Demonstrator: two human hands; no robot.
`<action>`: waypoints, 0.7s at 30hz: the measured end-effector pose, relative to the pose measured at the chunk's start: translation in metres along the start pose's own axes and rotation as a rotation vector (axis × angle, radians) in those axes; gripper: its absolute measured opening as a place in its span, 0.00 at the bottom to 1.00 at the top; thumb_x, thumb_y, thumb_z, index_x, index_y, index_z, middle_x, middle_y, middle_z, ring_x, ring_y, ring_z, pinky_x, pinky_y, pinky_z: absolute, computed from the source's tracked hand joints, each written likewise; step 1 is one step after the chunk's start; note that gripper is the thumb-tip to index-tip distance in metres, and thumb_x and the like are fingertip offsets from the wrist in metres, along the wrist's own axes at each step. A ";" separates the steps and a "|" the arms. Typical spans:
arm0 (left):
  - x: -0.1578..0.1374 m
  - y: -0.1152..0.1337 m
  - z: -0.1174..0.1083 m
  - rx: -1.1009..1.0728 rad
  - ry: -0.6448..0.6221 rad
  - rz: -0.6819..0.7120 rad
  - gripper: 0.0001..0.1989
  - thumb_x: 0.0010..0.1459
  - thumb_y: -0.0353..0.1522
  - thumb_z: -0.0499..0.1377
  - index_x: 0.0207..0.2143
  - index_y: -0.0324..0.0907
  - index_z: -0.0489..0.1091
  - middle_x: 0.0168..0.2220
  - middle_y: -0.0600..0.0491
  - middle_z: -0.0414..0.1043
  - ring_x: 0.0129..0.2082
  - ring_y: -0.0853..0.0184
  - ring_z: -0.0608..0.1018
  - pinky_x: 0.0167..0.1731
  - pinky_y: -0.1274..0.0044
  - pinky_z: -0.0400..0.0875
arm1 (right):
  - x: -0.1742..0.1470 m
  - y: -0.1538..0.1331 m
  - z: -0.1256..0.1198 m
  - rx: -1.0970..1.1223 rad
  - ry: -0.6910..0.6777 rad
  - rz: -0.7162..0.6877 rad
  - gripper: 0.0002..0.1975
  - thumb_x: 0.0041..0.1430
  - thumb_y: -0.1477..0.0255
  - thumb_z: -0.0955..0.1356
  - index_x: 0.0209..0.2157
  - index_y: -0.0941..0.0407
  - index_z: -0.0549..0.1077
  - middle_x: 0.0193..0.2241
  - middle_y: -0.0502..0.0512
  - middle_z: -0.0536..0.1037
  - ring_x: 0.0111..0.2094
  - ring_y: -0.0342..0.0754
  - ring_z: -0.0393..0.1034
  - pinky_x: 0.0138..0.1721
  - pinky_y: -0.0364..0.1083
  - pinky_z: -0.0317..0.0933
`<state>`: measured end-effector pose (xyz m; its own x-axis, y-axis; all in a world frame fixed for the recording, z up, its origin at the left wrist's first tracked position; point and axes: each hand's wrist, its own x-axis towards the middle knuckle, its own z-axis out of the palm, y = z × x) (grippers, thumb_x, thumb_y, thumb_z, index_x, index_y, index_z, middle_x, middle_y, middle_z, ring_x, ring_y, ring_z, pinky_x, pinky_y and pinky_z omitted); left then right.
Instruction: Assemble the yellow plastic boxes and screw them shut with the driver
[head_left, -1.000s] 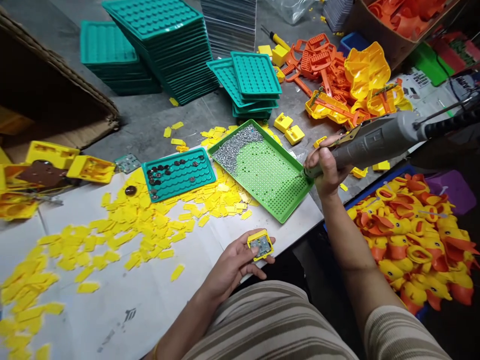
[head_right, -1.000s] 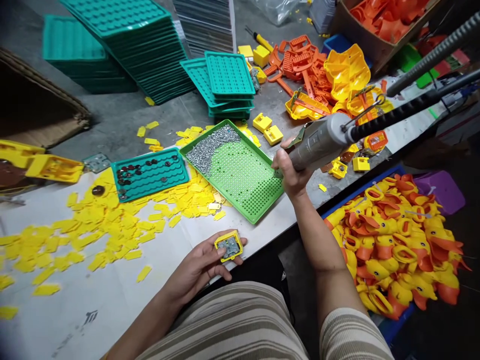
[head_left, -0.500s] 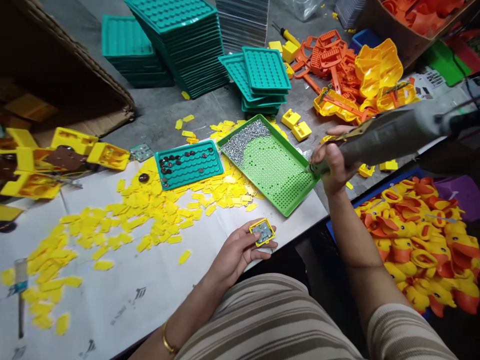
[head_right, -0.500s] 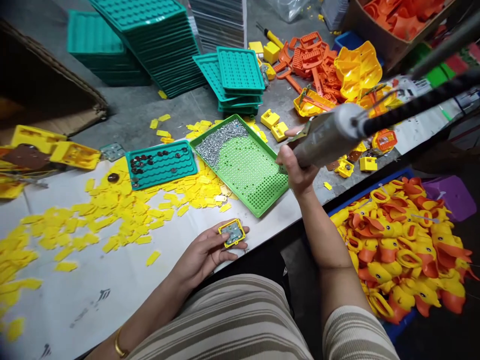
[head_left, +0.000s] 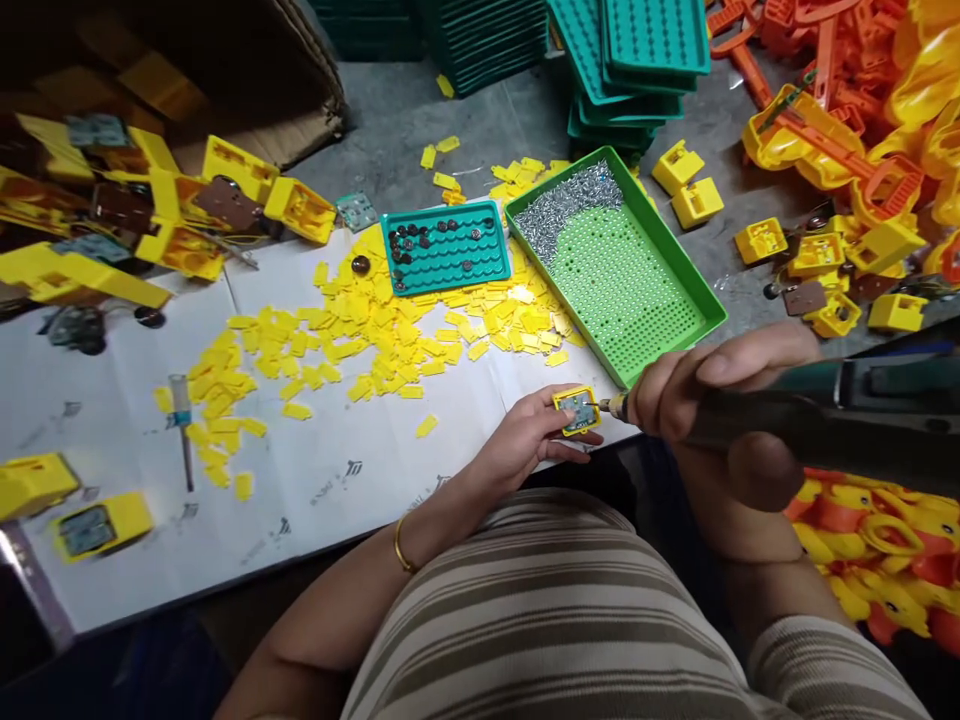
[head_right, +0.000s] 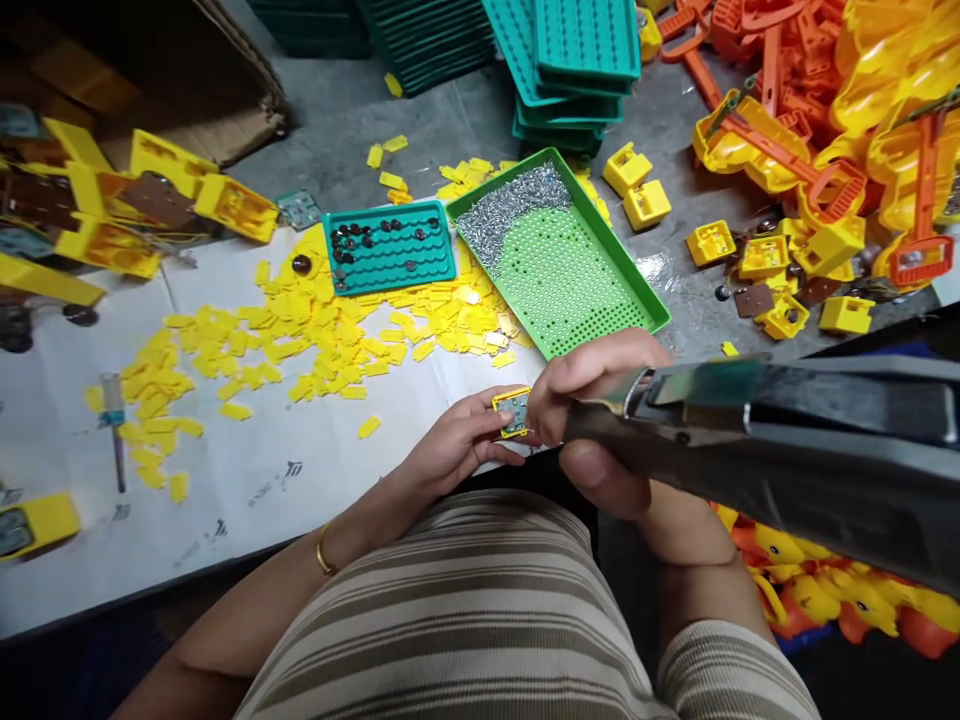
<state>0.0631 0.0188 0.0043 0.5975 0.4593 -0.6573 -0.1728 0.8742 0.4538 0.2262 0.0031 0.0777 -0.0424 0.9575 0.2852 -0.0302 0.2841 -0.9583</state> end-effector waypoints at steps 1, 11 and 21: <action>0.000 0.000 0.000 0.000 -0.004 0.004 0.20 0.54 0.27 0.58 0.50 0.35 0.65 0.40 0.43 0.75 0.32 0.63 0.80 0.26 0.76 0.76 | 0.001 0.002 0.002 0.061 0.021 -0.003 0.13 0.60 0.56 0.66 0.42 0.47 0.64 0.16 0.43 0.63 0.19 0.45 0.63 0.22 0.47 0.63; 0.000 0.000 0.001 -0.011 0.005 -0.002 0.21 0.51 0.28 0.61 0.49 0.36 0.66 0.38 0.46 0.74 0.29 0.65 0.79 0.26 0.74 0.75 | 0.006 0.018 0.007 0.012 0.022 0.053 0.16 0.57 0.52 0.67 0.37 0.47 0.63 0.14 0.40 0.62 0.16 0.42 0.61 0.20 0.44 0.60; 0.004 -0.002 0.004 0.018 0.027 0.016 0.14 0.50 0.29 0.61 0.41 0.36 0.69 0.34 0.50 0.74 0.24 0.70 0.77 0.23 0.79 0.72 | 0.020 0.017 0.017 -0.015 -0.111 0.020 0.17 0.57 0.54 0.68 0.26 0.50 0.60 0.15 0.44 0.63 0.14 0.42 0.60 0.15 0.45 0.59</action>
<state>0.0691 0.0187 0.0030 0.5735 0.4777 -0.6655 -0.1683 0.8637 0.4750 0.2083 0.0259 0.0675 -0.1533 0.9519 0.2652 -0.0134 0.2664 -0.9638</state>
